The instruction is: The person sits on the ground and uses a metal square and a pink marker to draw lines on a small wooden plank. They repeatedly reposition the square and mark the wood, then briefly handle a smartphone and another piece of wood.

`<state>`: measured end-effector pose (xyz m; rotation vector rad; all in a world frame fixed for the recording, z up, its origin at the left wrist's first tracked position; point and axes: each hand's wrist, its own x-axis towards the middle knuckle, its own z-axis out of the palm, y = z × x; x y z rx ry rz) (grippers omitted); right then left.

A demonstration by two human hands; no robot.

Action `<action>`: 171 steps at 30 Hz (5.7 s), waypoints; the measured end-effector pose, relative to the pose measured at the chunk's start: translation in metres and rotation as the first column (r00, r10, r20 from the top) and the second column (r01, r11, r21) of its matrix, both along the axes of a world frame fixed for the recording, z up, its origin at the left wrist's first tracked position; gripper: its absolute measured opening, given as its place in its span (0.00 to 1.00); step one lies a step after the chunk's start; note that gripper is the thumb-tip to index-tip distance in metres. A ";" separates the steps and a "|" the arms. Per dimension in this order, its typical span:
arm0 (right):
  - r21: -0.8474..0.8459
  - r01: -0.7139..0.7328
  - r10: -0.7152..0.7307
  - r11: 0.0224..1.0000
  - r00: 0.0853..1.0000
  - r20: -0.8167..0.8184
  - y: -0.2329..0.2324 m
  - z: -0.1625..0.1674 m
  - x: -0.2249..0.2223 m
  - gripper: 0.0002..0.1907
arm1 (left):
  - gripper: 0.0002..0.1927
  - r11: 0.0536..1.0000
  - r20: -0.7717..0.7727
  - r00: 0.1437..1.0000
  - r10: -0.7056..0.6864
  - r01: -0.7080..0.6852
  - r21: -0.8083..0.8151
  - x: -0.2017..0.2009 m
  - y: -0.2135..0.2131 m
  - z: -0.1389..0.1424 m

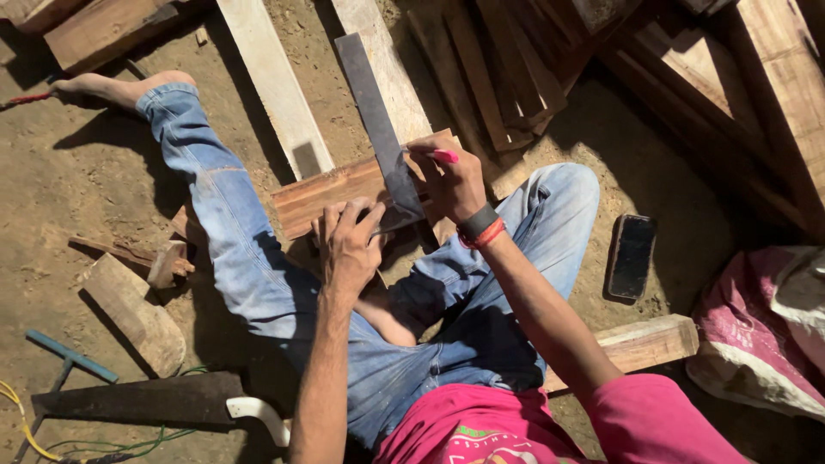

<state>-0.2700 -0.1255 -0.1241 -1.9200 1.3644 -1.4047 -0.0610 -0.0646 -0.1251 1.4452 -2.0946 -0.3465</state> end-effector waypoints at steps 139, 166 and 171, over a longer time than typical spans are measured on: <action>0.065 -0.445 0.395 0.893 0.706 -0.587 0.240 0.073 0.582 0.30 | 0.10 0.979 -0.377 0.907 0.190 -0.205 0.000 0.618 0.171 0.082; 0.071 -0.435 0.387 0.898 0.700 -0.600 0.239 0.068 0.577 0.31 | 0.06 0.987 -0.301 0.940 0.160 -0.150 0.058 0.613 0.210 0.078; 0.072 -0.426 0.376 0.902 0.692 -0.616 0.240 0.070 0.580 0.31 | 0.05 0.954 -0.380 0.924 0.034 -0.144 -0.263 0.613 0.171 0.062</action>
